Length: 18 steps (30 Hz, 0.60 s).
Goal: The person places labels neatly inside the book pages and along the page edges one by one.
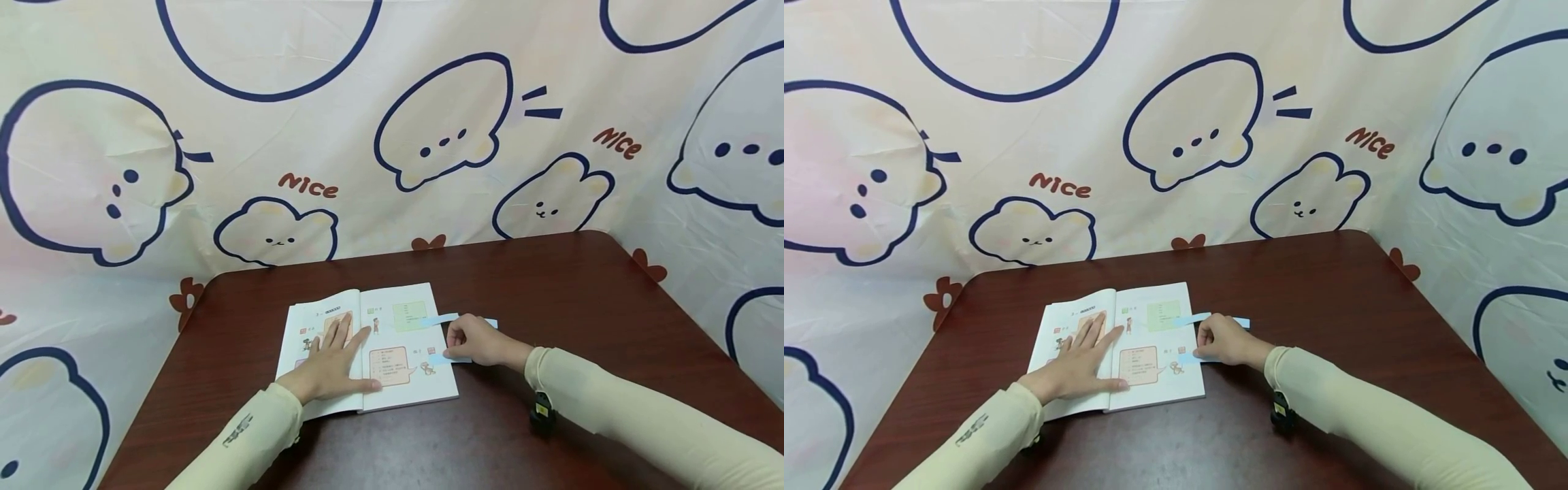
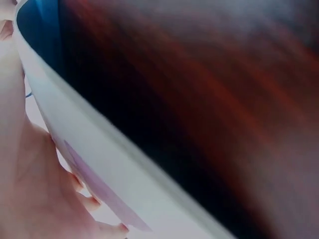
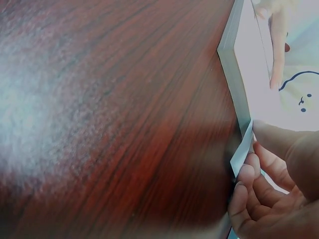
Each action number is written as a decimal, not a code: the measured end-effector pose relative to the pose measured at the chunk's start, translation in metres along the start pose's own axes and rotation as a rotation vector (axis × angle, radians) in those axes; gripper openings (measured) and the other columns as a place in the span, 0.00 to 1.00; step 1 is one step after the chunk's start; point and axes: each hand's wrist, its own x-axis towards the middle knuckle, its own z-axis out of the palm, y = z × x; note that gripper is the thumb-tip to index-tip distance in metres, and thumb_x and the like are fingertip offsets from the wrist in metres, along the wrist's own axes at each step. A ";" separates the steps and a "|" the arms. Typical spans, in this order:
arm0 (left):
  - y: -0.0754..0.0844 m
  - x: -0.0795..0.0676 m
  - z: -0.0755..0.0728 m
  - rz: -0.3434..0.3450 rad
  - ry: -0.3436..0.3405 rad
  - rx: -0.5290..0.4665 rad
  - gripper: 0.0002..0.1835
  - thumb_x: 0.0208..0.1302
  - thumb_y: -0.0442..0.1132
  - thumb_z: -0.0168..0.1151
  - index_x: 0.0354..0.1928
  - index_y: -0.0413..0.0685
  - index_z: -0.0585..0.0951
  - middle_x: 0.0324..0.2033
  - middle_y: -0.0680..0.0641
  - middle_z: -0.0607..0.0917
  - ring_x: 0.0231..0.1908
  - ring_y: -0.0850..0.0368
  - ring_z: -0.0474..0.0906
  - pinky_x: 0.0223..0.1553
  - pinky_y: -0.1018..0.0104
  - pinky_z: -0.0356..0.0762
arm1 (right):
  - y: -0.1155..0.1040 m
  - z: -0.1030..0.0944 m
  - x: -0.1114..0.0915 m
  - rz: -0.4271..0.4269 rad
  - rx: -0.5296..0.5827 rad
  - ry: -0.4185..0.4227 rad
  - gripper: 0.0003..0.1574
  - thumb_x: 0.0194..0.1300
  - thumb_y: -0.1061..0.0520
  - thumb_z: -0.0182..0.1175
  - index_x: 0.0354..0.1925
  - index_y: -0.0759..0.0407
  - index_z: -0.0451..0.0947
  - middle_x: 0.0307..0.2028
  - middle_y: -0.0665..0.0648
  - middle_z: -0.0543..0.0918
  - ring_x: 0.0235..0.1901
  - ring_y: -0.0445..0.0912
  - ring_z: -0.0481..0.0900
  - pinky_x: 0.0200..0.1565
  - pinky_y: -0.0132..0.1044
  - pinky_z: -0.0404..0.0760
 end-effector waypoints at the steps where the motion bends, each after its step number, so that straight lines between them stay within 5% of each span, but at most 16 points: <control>1: 0.000 0.000 0.000 0.003 0.007 0.002 0.57 0.57 0.77 0.58 0.81 0.59 0.51 0.81 0.39 0.36 0.81 0.34 0.33 0.69 0.21 0.43 | 0.000 -0.001 -0.001 -0.003 0.000 0.000 0.13 0.61 0.59 0.72 0.24 0.56 0.79 0.21 0.49 0.77 0.24 0.40 0.70 0.30 0.30 0.70; 8: -0.001 -0.001 0.002 0.015 0.063 0.009 0.43 0.70 0.70 0.49 0.80 0.59 0.56 0.82 0.39 0.39 0.80 0.34 0.35 0.70 0.21 0.42 | 0.002 -0.003 -0.003 -0.025 -0.010 0.008 0.13 0.60 0.59 0.72 0.24 0.56 0.78 0.21 0.49 0.78 0.24 0.39 0.71 0.29 0.30 0.70; 18: -0.001 0.002 0.004 0.102 0.235 0.111 0.40 0.67 0.66 0.59 0.74 0.52 0.69 0.79 0.36 0.54 0.79 0.34 0.49 0.72 0.30 0.55 | 0.006 -0.006 -0.007 -0.006 -0.012 0.014 0.12 0.59 0.59 0.73 0.24 0.56 0.78 0.22 0.49 0.78 0.25 0.40 0.72 0.30 0.30 0.71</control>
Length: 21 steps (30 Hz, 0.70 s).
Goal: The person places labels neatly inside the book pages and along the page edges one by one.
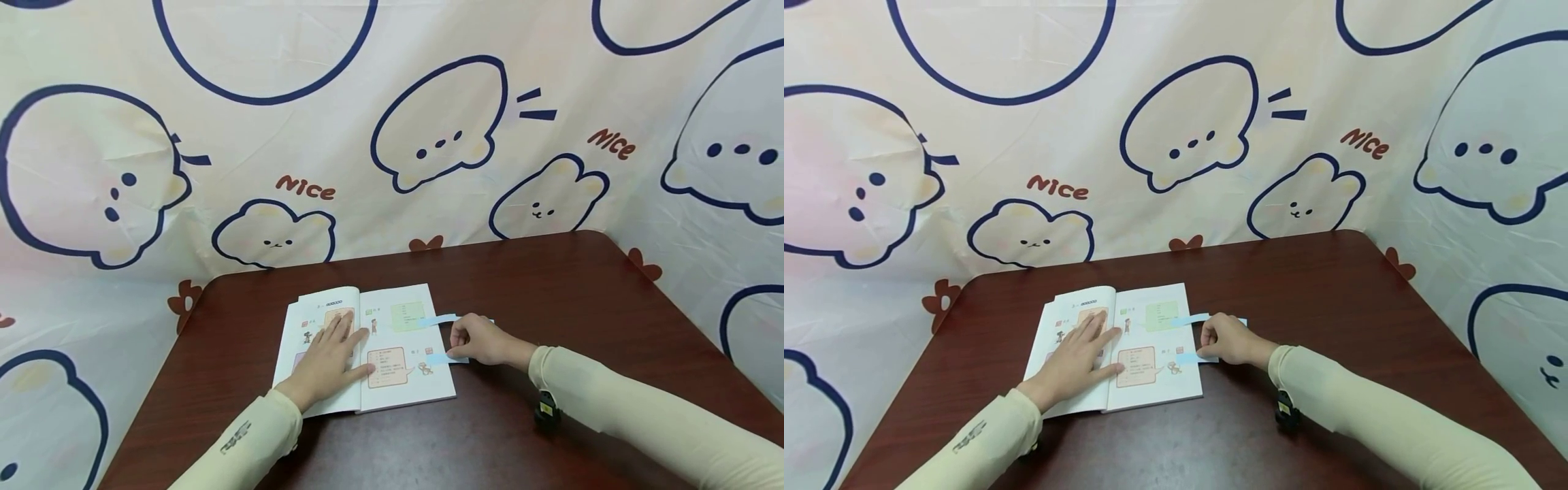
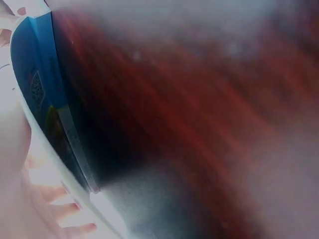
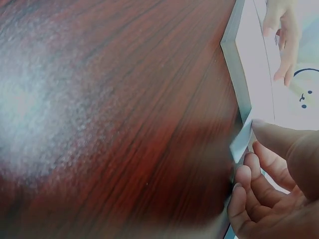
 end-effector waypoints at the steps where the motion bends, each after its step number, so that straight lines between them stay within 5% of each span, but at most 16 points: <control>1: 0.001 0.000 0.000 0.009 0.021 0.022 0.39 0.66 0.66 0.60 0.72 0.51 0.71 0.78 0.36 0.57 0.78 0.34 0.52 0.71 0.32 0.57 | 0.000 0.000 0.000 0.006 -0.001 -0.002 0.12 0.60 0.59 0.73 0.24 0.55 0.79 0.22 0.48 0.78 0.25 0.39 0.71 0.30 0.30 0.71; 8: 0.007 0.000 0.000 0.043 0.115 0.110 0.34 0.62 0.63 0.66 0.63 0.51 0.79 0.67 0.39 0.74 0.68 0.36 0.69 0.64 0.37 0.69 | 0.001 -0.005 -0.001 0.020 -0.009 -0.010 0.12 0.61 0.57 0.72 0.24 0.54 0.79 0.21 0.48 0.77 0.24 0.39 0.71 0.29 0.30 0.70; 21: 0.020 -0.001 -0.003 0.023 0.126 0.126 0.28 0.60 0.56 0.72 0.60 0.52 0.81 0.54 0.44 0.78 0.53 0.46 0.73 0.46 0.49 0.72 | 0.002 -0.019 -0.005 -0.002 0.006 0.021 0.12 0.65 0.56 0.68 0.25 0.56 0.80 0.21 0.48 0.76 0.23 0.40 0.70 0.27 0.31 0.70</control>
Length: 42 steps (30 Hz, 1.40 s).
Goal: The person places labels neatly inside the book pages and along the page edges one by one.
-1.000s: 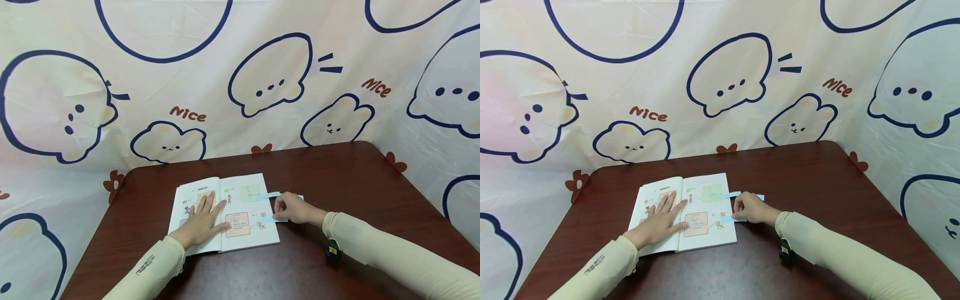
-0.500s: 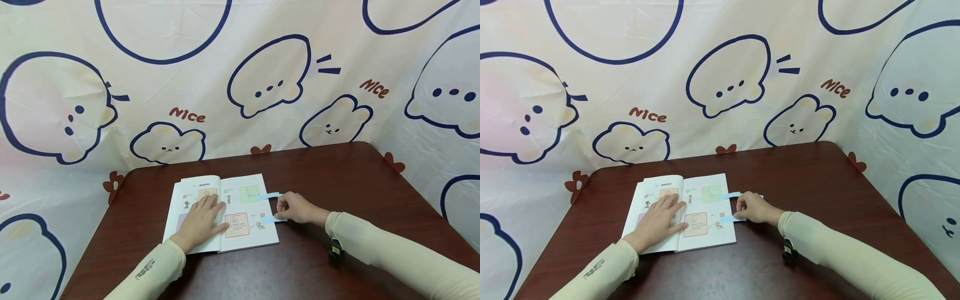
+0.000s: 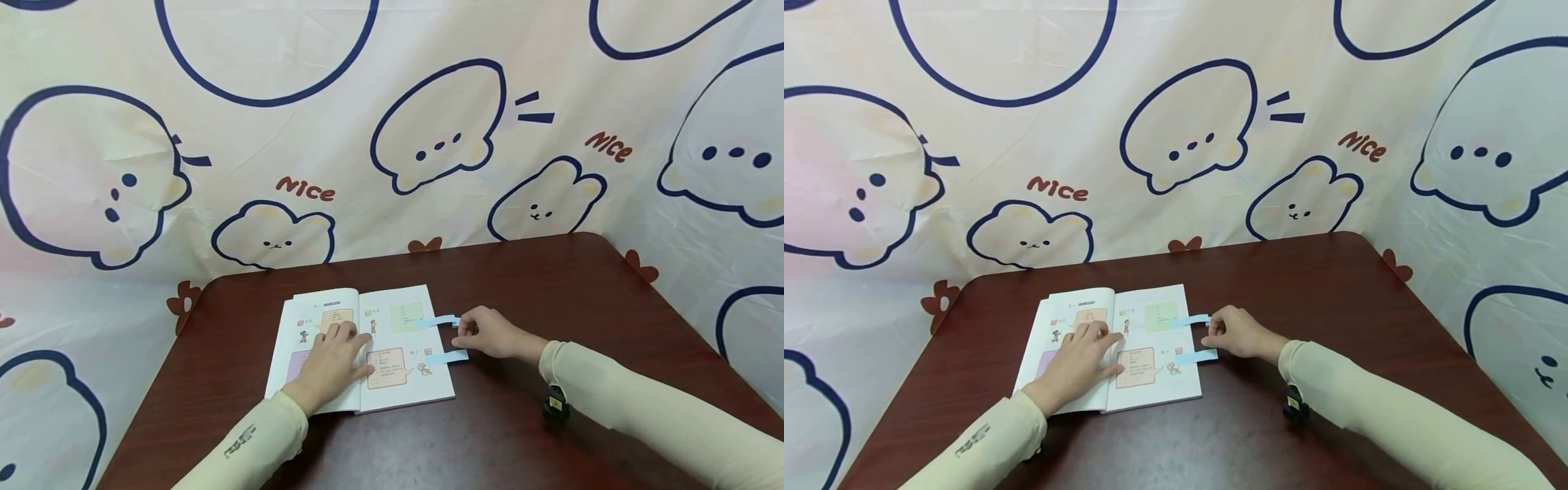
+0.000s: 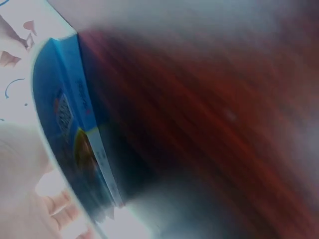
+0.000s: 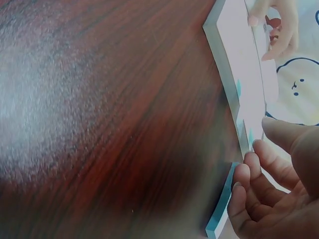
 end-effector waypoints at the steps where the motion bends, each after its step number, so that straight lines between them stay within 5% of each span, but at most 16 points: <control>1: 0.001 0.000 0.000 0.001 -0.004 -0.006 0.27 0.61 0.54 0.72 0.59 0.53 0.81 0.53 0.44 0.78 0.51 0.46 0.72 0.44 0.51 0.72 | 0.001 -0.001 0.000 -0.002 0.001 0.005 0.12 0.66 0.56 0.68 0.25 0.56 0.80 0.21 0.48 0.76 0.23 0.40 0.70 0.28 0.31 0.71; 11: 0.015 -0.001 -0.006 -0.040 -0.051 -0.066 0.23 0.62 0.49 0.72 0.57 0.51 0.82 0.50 0.42 0.77 0.46 0.48 0.71 0.39 0.52 0.72 | 0.005 -0.010 -0.003 0.024 0.003 0.035 0.10 0.66 0.56 0.67 0.28 0.56 0.81 0.25 0.50 0.79 0.28 0.43 0.73 0.31 0.34 0.74; 24: 0.026 -0.007 -0.008 -0.026 -0.153 0.010 0.51 0.40 0.75 0.74 0.62 0.50 0.77 0.57 0.42 0.75 0.55 0.41 0.70 0.42 0.45 0.74 | 0.015 -0.017 -0.008 0.042 0.001 0.049 0.11 0.68 0.54 0.66 0.29 0.57 0.81 0.25 0.51 0.77 0.26 0.43 0.72 0.30 0.35 0.74; 30: 0.030 -0.010 -0.012 -0.027 -0.197 -0.010 0.58 0.33 0.76 0.76 0.64 0.48 0.73 0.59 0.41 0.74 0.53 0.42 0.68 0.41 0.44 0.73 | 0.018 -0.018 -0.010 0.039 0.011 0.046 0.11 0.68 0.55 0.66 0.29 0.57 0.81 0.25 0.51 0.78 0.25 0.43 0.72 0.29 0.35 0.74; 42: 0.031 -0.013 -0.012 -0.036 -0.198 -0.012 0.58 0.37 0.75 0.75 0.67 0.47 0.73 0.61 0.38 0.73 0.58 0.38 0.68 0.44 0.40 0.74 | 0.019 -0.020 -0.013 0.033 -0.003 0.042 0.12 0.68 0.54 0.66 0.29 0.57 0.81 0.25 0.51 0.78 0.26 0.43 0.72 0.30 0.35 0.73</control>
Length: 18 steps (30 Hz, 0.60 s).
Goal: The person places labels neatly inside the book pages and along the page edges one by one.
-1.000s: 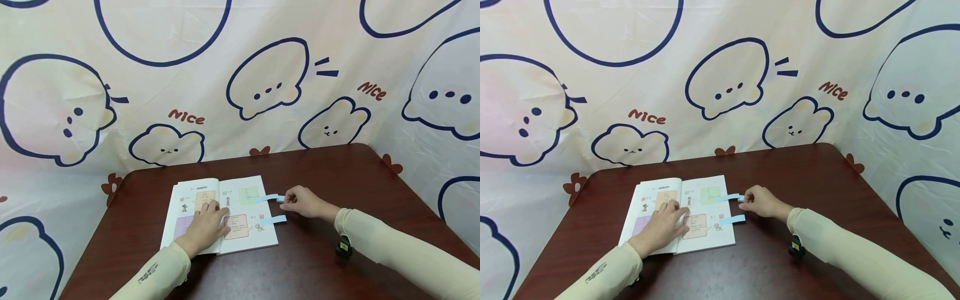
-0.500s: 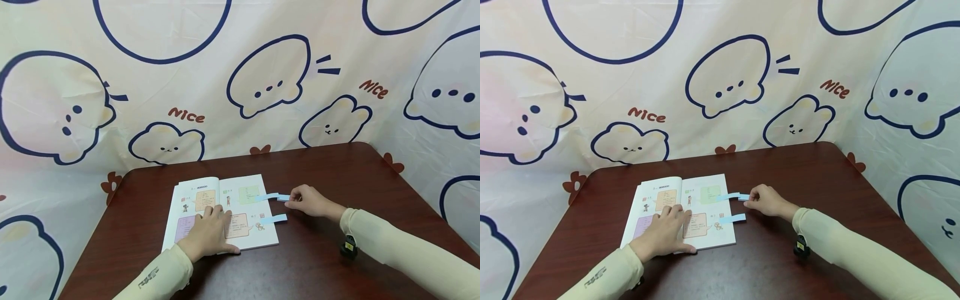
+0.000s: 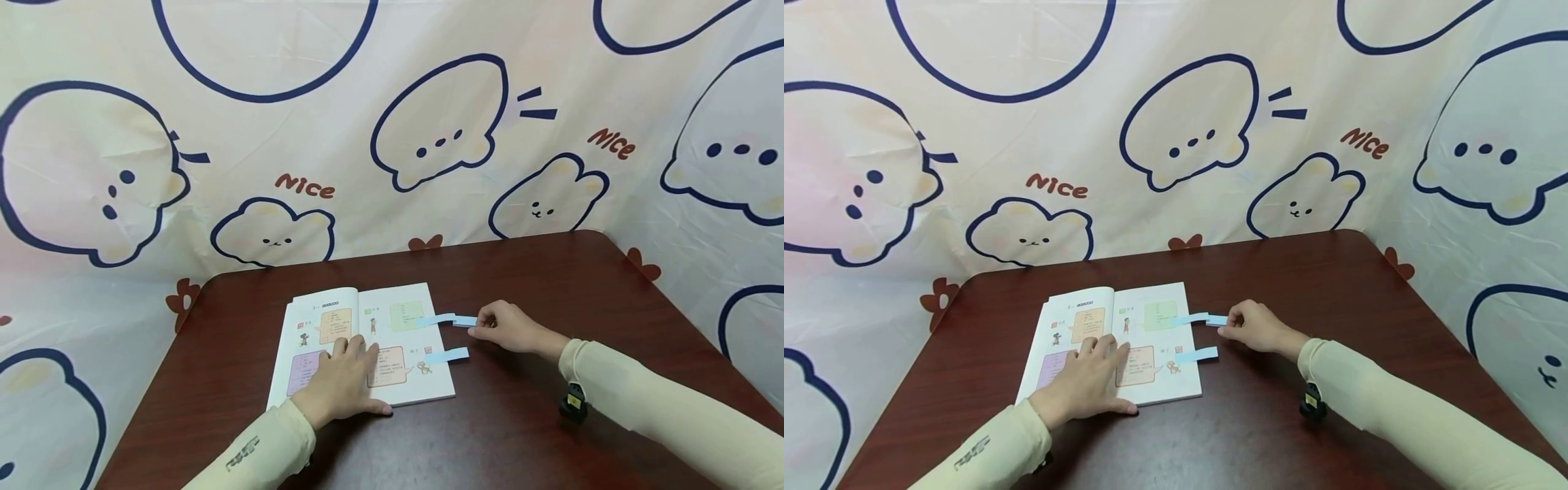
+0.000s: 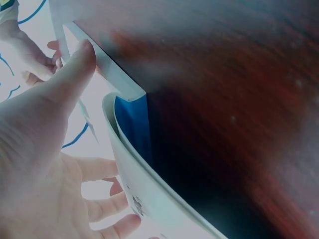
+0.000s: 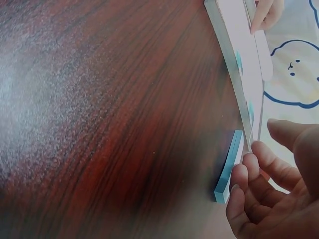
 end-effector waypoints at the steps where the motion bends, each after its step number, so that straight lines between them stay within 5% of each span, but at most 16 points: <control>1: 0.000 0.000 -0.001 0.004 0.000 -0.002 0.57 0.38 0.75 0.75 0.68 0.47 0.73 0.60 0.38 0.73 0.58 0.37 0.68 0.44 0.40 0.74 | 0.000 0.000 0.000 0.002 -0.001 0.000 0.12 0.68 0.54 0.66 0.29 0.57 0.81 0.24 0.51 0.77 0.26 0.43 0.72 0.30 0.35 0.73; 18: 0.000 -0.006 -0.006 0.025 0.021 -0.041 0.37 0.55 0.65 0.71 0.62 0.51 0.80 0.55 0.41 0.78 0.57 0.36 0.71 0.44 0.39 0.75 | 0.002 -0.005 -0.002 0.019 -0.004 0.012 0.14 0.69 0.51 0.65 0.28 0.57 0.81 0.23 0.51 0.76 0.23 0.42 0.71 0.28 0.35 0.71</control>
